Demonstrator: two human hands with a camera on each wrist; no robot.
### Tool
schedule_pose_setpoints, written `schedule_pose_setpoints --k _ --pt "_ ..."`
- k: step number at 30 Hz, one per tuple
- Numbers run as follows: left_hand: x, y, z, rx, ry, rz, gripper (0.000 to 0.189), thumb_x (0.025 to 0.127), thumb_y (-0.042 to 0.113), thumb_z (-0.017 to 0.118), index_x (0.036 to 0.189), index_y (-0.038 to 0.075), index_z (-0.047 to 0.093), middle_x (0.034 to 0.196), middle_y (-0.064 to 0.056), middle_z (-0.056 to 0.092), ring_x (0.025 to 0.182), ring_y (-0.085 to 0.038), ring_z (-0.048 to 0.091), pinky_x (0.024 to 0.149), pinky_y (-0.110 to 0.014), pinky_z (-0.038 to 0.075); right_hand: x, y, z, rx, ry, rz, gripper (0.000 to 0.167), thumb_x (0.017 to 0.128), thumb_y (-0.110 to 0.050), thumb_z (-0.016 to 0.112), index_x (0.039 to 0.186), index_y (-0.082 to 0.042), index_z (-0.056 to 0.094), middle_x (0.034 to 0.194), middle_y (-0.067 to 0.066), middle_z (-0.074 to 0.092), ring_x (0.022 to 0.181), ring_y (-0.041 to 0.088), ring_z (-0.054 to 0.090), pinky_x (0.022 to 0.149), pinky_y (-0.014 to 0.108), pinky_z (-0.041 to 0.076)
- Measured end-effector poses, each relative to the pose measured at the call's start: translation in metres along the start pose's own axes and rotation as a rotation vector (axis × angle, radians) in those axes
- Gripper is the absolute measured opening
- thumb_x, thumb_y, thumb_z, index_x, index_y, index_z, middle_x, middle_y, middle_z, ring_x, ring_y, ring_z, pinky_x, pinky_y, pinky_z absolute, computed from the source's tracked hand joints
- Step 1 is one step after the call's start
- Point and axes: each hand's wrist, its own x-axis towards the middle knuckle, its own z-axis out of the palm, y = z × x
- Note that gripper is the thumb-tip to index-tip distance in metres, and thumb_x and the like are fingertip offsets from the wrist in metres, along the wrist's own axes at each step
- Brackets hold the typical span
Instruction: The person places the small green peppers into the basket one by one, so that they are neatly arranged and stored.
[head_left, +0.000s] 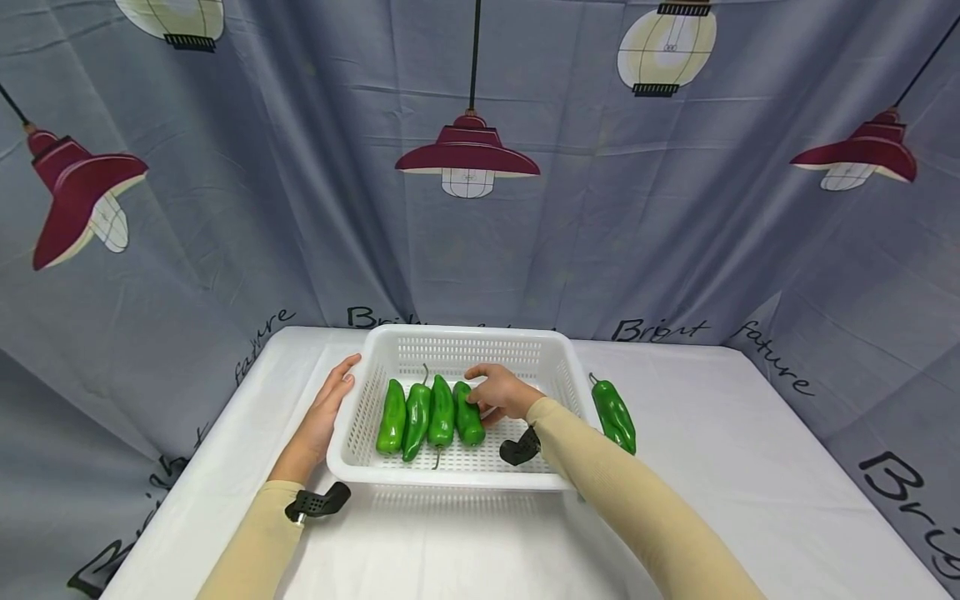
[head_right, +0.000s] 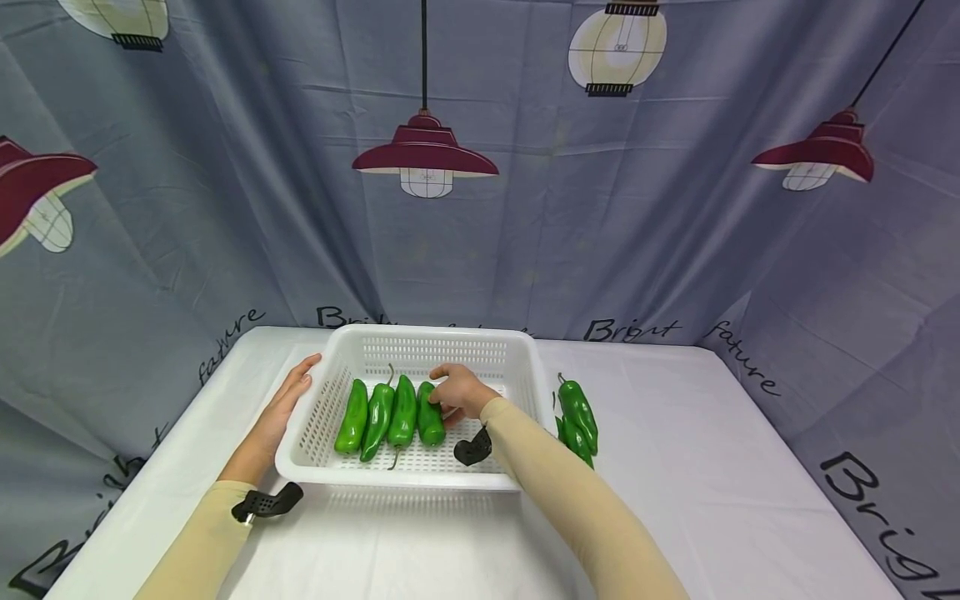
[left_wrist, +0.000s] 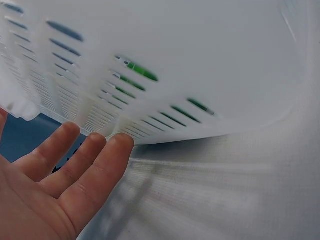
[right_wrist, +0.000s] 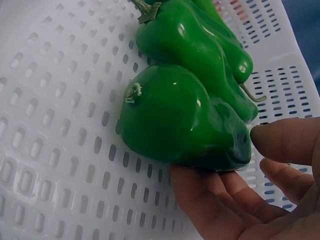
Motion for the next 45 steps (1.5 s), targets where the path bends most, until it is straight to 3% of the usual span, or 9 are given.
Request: schedule_pose_setpoints --k 4,11,14,24,30,33,37,42,45 --pt "0.0 0.0 0.0 0.0 0.003 -0.01 0.055 0.112 0.04 0.024 0.163 0.022 0.011 0.169 -0.012 0.021 0.151 -0.034 0.03 0.098 -0.017 0.044 -0.002 -0.001 0.001 0.002 0.003 -0.002 0.051 0.098 0.001 0.06 0.147 -0.007 0.049 0.111 0.017 0.066 0.073 0.022 0.061 0.074 0.045 0.063" --pt "0.0 -0.001 -0.001 0.001 0.007 -0.022 0.055 0.112 0.042 0.024 0.163 0.024 0.012 0.168 -0.011 0.023 0.147 -0.026 0.038 0.103 -0.023 0.044 0.0 0.0 0.0 0.002 -0.016 -0.008 0.053 0.096 0.005 0.059 0.147 -0.005 0.049 0.103 0.012 0.062 0.071 0.02 0.057 0.075 0.046 0.063" --pt "0.001 -0.001 0.0 0.001 0.006 -0.017 0.055 0.112 0.042 0.024 0.163 0.024 0.012 0.169 -0.011 0.022 0.151 -0.035 0.03 0.104 -0.023 0.044 0.0 0.001 0.0 -0.002 -0.021 -0.012 0.054 0.096 0.005 0.059 0.148 -0.005 0.048 0.101 0.011 0.06 0.071 0.02 0.056 0.075 0.046 0.063" --pt "0.0 0.0 0.001 0.008 -0.001 -0.007 0.056 0.112 0.041 0.024 0.163 0.022 0.012 0.167 -0.013 0.024 0.145 -0.03 0.037 0.098 -0.018 0.047 -0.01 -0.005 -0.014 -0.032 0.042 -0.02 0.054 0.097 -0.005 0.063 0.148 -0.006 0.048 0.129 0.021 0.062 0.084 0.025 0.067 0.071 0.042 0.063" --pt "-0.002 0.0 0.0 0.003 0.0 0.001 0.056 0.112 0.04 0.024 0.163 0.021 0.012 0.167 -0.013 0.023 0.13 -0.005 0.048 0.098 -0.018 0.047 -0.022 -0.014 -0.045 -0.077 0.056 -0.056 0.055 0.1 -0.012 0.062 0.152 -0.007 0.043 0.143 0.022 0.056 0.104 0.035 0.067 0.075 0.041 0.063" --pt "0.0 -0.001 0.0 -0.018 -0.007 0.01 0.055 0.112 0.039 0.025 0.162 0.019 0.011 0.165 -0.014 0.024 0.121 0.005 0.052 0.097 -0.018 0.048 -0.032 -0.02 -0.067 -0.068 0.072 -0.067 0.056 0.101 -0.014 0.061 0.154 -0.008 0.041 0.145 0.023 0.054 0.098 0.031 0.068 0.076 0.041 0.063" --pt "0.0 -0.001 0.0 -0.036 -0.014 0.033 0.054 0.113 0.036 0.025 0.161 0.016 0.011 0.163 -0.015 0.024 0.118 0.009 0.054 0.096 -0.016 0.048 -0.05 -0.023 -0.097 -0.057 0.084 -0.093 0.058 0.103 -0.017 0.059 0.156 -0.009 0.036 0.148 0.024 0.05 0.095 0.027 0.069 0.08 0.042 0.063" --pt "0.0 -0.001 0.001 -0.04 -0.027 0.045 0.054 0.113 0.037 0.026 0.16 0.015 0.011 0.163 -0.016 0.023 0.119 0.009 0.052 0.096 -0.016 0.048 -0.072 -0.012 -0.134 -0.039 0.132 -0.141 0.06 0.105 -0.018 0.056 0.158 -0.008 0.031 0.153 0.027 0.042 0.122 0.044 0.061 0.086 0.043 0.062" --pt "0.0 -0.001 0.001 -0.043 -0.023 0.037 0.054 0.113 0.037 0.027 0.16 0.016 0.012 0.162 -0.015 0.025 0.118 0.009 0.053 0.096 -0.016 0.048 -0.084 -0.001 -0.153 -0.042 0.177 -0.152 0.061 0.105 -0.021 0.055 0.159 -0.007 0.029 0.156 0.028 0.038 0.125 0.044 0.06 0.089 0.044 0.061"
